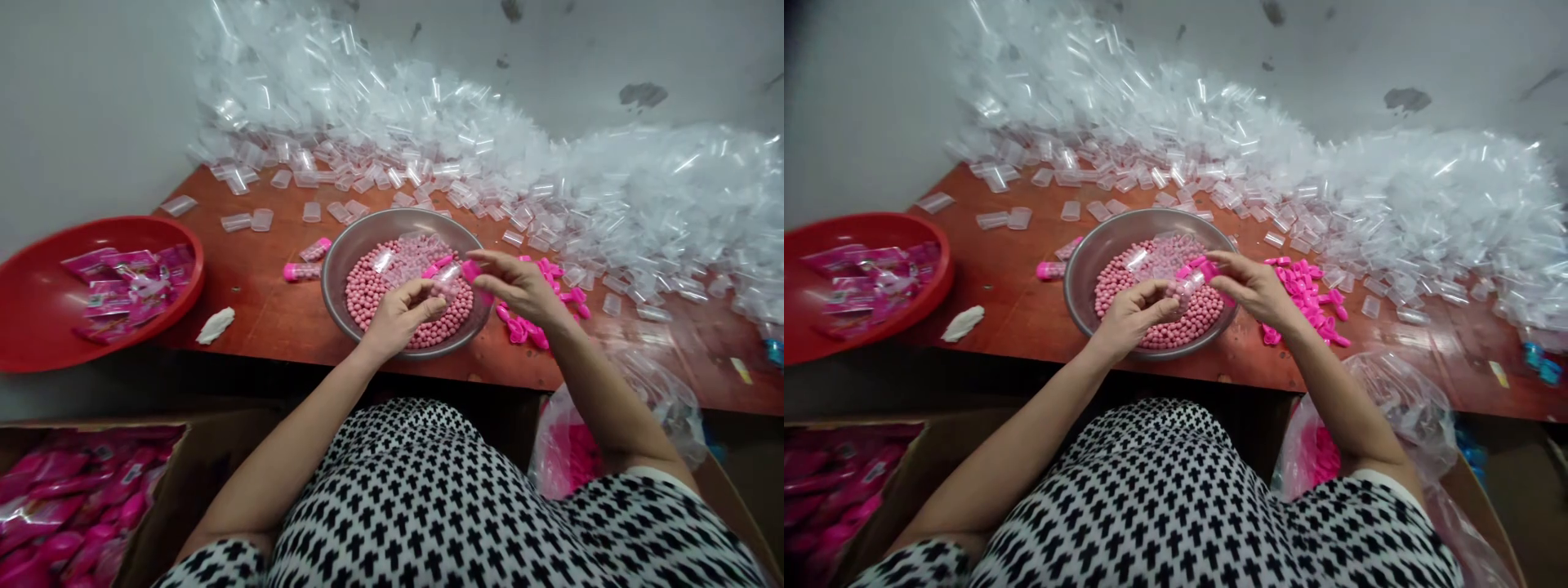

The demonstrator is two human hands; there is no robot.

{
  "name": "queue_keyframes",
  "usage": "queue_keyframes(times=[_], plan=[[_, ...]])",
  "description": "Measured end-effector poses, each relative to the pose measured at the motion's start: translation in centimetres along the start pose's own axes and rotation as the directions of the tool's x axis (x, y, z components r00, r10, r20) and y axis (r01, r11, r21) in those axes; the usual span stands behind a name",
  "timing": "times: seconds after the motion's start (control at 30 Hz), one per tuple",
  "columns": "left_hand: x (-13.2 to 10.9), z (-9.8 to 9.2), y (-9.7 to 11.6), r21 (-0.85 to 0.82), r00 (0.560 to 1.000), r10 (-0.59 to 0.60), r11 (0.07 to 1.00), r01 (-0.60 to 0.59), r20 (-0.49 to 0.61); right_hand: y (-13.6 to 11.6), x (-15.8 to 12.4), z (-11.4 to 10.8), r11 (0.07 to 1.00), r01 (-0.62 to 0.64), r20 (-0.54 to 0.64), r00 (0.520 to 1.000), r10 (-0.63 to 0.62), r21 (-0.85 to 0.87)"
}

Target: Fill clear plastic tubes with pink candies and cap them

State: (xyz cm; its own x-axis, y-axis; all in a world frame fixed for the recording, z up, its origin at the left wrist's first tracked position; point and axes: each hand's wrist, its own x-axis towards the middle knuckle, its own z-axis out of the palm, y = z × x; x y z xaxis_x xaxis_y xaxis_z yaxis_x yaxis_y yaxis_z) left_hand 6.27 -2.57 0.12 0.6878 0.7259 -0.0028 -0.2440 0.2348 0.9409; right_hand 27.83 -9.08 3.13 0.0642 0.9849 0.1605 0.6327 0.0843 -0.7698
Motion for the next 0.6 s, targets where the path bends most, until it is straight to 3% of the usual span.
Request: queue_keyframes(times=[0.13,0.23,0.47,0.6], plan=[[-0.3,-0.2,0.0,-0.019,1.0,0.026,0.999,-0.026,-0.002,-2.1,-0.4,3.4,0.988,0.038,0.016,0.999,-0.041,0.147],[-0.5,-0.8,0.2,-0.056,0.999,0.015,0.998,-0.017,-0.034,-2.5,-0.7,4.4,0.984,0.004,-0.025,1.0,0.0,0.177],[-0.7,-1.3,0.2,-0.031,0.999,0.033,0.999,-0.034,-0.035,-2.6,-0.4,5.1,0.851,-0.134,0.025,0.99,0.14,0.508],[-0.9,-1.6,-0.2,0.156,0.994,0.106,0.983,-0.098,-0.04,-3.1,0.0,4.2,0.928,-0.016,-0.101,0.993,0.058,0.373]])
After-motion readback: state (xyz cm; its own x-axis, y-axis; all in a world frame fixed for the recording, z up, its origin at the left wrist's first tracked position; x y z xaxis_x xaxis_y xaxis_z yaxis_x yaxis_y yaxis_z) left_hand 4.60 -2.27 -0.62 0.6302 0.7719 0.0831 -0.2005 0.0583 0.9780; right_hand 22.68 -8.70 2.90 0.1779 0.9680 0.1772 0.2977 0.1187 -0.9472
